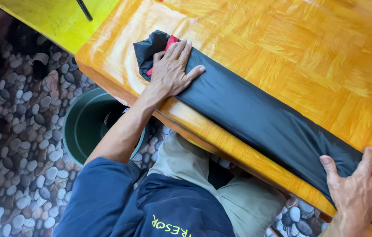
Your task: The person folds a large black tarp on a wooden table, rolling it into a tight cylinder. They then place the rolled tarp into a black carrying bag and secure it with a strap.
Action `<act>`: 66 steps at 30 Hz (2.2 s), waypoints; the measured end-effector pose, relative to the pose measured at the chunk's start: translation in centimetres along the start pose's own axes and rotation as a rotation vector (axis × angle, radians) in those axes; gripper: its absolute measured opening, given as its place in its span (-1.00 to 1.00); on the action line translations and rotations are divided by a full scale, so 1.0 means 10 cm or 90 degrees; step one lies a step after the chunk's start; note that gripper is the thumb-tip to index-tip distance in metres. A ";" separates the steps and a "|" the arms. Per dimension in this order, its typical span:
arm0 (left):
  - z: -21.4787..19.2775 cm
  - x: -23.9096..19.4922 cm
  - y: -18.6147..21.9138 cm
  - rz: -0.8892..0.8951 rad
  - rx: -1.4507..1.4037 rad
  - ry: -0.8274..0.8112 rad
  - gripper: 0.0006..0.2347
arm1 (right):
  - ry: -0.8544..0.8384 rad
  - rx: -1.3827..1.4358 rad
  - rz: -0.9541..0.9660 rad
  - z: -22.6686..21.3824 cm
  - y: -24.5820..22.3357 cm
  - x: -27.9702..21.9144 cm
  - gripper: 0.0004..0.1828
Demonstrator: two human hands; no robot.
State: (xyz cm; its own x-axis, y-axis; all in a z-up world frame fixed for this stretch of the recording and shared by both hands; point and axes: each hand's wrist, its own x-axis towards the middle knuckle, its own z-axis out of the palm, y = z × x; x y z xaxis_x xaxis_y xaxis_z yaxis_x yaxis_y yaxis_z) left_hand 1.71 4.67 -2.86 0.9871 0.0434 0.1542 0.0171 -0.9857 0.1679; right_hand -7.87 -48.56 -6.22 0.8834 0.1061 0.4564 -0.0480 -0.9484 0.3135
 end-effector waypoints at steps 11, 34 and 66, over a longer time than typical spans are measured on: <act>-0.44 0.01 -0.05 -0.027 -0.028 -0.113 -0.06 | -0.070 0.067 0.015 -0.14 -0.03 0.10 0.07; -0.09 -0.07 0.48 0.241 -0.029 -0.078 -0.44 | -0.119 0.239 0.091 -0.32 -0.16 0.17 0.10; 0.26 -0.13 1.99 0.579 -0.069 -0.115 -0.32 | -0.203 0.434 -0.031 -0.37 -1.37 0.60 0.07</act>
State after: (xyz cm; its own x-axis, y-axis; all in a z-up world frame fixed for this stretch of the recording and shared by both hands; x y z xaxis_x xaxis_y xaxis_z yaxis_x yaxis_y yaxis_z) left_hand 1.14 -15.45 -2.27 0.6233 -0.7729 0.1186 -0.7808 -0.6070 0.1481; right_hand -3.68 -33.80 -4.69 0.9741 0.1597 0.1600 0.2026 -0.9307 -0.3047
